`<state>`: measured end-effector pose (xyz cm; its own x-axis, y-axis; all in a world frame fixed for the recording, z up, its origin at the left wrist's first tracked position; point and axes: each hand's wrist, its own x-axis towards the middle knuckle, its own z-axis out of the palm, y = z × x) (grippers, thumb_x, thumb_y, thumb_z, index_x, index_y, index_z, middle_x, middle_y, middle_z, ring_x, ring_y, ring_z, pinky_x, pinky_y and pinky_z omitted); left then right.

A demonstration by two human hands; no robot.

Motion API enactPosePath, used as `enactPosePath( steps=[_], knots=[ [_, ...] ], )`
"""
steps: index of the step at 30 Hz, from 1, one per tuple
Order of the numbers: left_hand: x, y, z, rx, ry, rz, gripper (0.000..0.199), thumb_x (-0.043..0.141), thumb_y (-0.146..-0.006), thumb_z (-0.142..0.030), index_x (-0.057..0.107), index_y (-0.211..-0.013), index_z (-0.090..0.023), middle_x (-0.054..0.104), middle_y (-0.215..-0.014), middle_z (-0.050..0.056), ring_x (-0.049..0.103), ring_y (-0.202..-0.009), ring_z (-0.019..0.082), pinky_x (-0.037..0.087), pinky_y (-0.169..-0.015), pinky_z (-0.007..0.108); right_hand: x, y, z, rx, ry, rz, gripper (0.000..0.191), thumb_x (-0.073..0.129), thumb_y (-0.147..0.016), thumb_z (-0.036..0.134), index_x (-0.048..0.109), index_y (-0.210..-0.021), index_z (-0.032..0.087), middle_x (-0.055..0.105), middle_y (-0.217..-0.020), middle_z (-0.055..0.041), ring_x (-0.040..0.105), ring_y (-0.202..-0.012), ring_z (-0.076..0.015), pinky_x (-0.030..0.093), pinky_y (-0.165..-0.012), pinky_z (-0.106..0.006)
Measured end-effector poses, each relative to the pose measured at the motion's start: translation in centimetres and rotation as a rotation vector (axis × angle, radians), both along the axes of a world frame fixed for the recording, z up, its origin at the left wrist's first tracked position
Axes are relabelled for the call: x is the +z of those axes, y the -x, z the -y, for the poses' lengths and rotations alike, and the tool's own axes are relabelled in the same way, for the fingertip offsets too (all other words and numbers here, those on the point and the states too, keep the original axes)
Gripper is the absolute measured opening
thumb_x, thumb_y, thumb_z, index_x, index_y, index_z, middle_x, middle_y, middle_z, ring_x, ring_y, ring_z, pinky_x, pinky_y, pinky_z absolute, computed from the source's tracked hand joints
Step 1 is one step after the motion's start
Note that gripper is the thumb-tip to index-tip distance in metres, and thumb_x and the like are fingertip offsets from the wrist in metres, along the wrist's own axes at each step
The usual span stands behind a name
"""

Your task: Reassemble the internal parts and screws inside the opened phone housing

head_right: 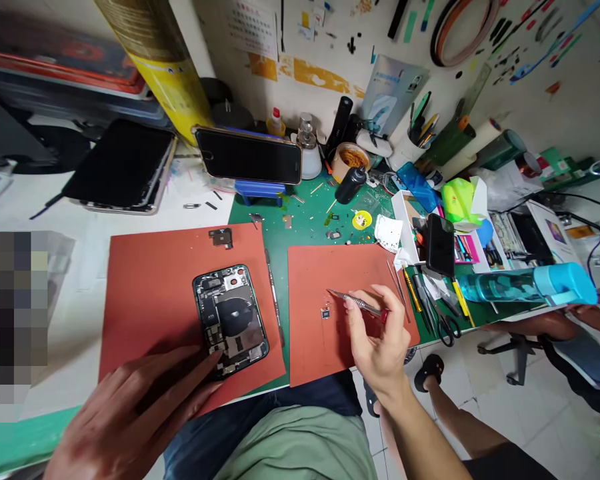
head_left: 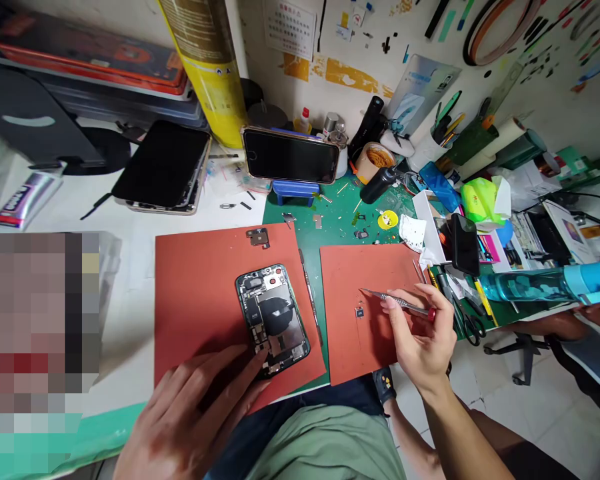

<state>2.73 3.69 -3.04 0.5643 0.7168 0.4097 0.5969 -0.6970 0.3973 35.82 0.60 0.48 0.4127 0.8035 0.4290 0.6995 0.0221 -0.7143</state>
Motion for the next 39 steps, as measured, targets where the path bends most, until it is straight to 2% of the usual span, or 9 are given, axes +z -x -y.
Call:
enactPosePath(
  steps=[6,10,12,15,17,20,26,33,39],
  knots=[
    [0.0,0.1,0.0,-0.001,0.002,0.014,0.059,0.069,-0.1,-0.013,0.058,-0.156,-0.032,0.072,-0.122,0.011,0.071,-0.1,0.029,0.051,-0.088,0.042,-0.6,0.0,-0.3,-0.006,0.014,0.004,0.045,0.079,-0.093,0.022,0.058,-0.133,0.024,0.082,-0.11,-0.0061,0.083,-0.096,-0.0224,0.071,-0.087,-0.039],
    [-0.1,0.0,0.2,0.019,-0.017,0.023,0.054,0.074,-0.098,-0.014,0.064,-0.149,-0.029,0.072,-0.121,0.01,0.072,-0.101,0.028,0.053,-0.088,0.042,-0.2,0.2,-0.3,-0.032,-0.013,-0.043,0.045,0.082,-0.09,0.023,0.06,-0.129,0.024,0.082,-0.108,-0.0059,0.083,-0.093,-0.022,0.07,-0.087,-0.038],
    [0.2,-0.1,0.5,0.034,0.004,0.058,0.05,0.075,-0.097,-0.014,0.067,-0.145,-0.027,0.072,-0.121,0.01,0.072,-0.102,0.027,0.054,-0.089,0.041,0.6,0.6,-0.3,-0.051,-0.02,-0.147,0.044,0.084,-0.089,0.023,0.061,-0.126,0.024,0.082,-0.105,-0.0052,0.083,-0.085,-0.0211,0.07,-0.084,-0.037],
    [1.2,-0.2,0.7,0.063,0.114,0.178,0.038,0.073,-0.099,-0.016,0.07,-0.136,-0.022,0.073,-0.117,0.008,0.072,-0.1,0.023,0.057,-0.089,0.038,2.1,2.2,-0.2,-0.041,0.023,-0.43,0.044,0.087,-0.087,0.023,0.061,-0.123,0.024,0.083,-0.099,-0.0047,0.082,-0.071,-0.0202,0.07,-0.07,-0.033],
    [1.9,-0.1,0.7,0.075,0.208,0.285,0.026,0.069,-0.102,-0.015,0.071,-0.127,-0.019,0.073,-0.111,0.007,0.072,-0.096,0.019,0.058,-0.087,0.033,3.0,3.9,-0.1,0.018,0.07,-0.593,0.044,0.088,-0.087,0.023,0.061,-0.122,0.024,0.084,-0.095,-0.0045,0.08,-0.065,-0.0201,0.069,-0.065,-0.032],
    [2.2,0.1,0.7,0.134,0.303,0.381,0.014,0.069,-0.102,-0.015,0.071,-0.115,-0.02,0.072,-0.105,0.004,0.071,-0.092,0.015,0.058,-0.083,0.026,3.5,6.8,0.1,0.105,0.128,-0.682,0.04,0.087,-0.088,0.024,0.062,-0.118,0.025,0.084,-0.089,-0.0029,0.078,-0.059,-0.0194,0.069,-0.062,-0.031],
    [1.8,0.1,0.8,0.136,0.434,0.471,0.016,0.074,-0.1,-0.021,0.073,-0.115,-0.022,0.073,-0.104,0.002,0.071,-0.089,0.013,0.058,-0.08,0.025,2.4,10.5,0.4,0.216,0.26,-0.787,0.035,0.084,-0.092,0.028,0.061,-0.117,0.025,0.084,-0.091,-0.0037,0.079,-0.062,-0.0197,0.07,-0.063,-0.033],
    [2.4,0.0,0.5,0.105,0.481,0.558,0.006,0.072,-0.101,-0.019,0.076,-0.105,-0.02,0.076,-0.096,0.003,0.071,-0.083,0.014,0.059,-0.074,0.026,1.6,11.3,0.4,0.232,0.308,-0.87,0.033,0.085,-0.091,0.03,0.062,-0.115,0.027,0.083,-0.091,-0.0021,0.08,-0.064,-0.0224,0.07,-0.06,-0.037],
    [2.0,0.2,0.4,0.031,0.435,0.579,0.013,0.067,-0.101,-0.007,0.073,-0.103,-0.019,0.076,-0.097,0.003,0.07,-0.089,0.015,0.055,-0.079,0.027,1.5,11.6,0.3,0.251,0.309,-0.879,0.033,0.085,-0.091,0.029,0.063,-0.115,0.028,0.083,-0.089,-0.0014,0.08,-0.062,-0.0218,0.068,-0.057,-0.032]
  ],
)
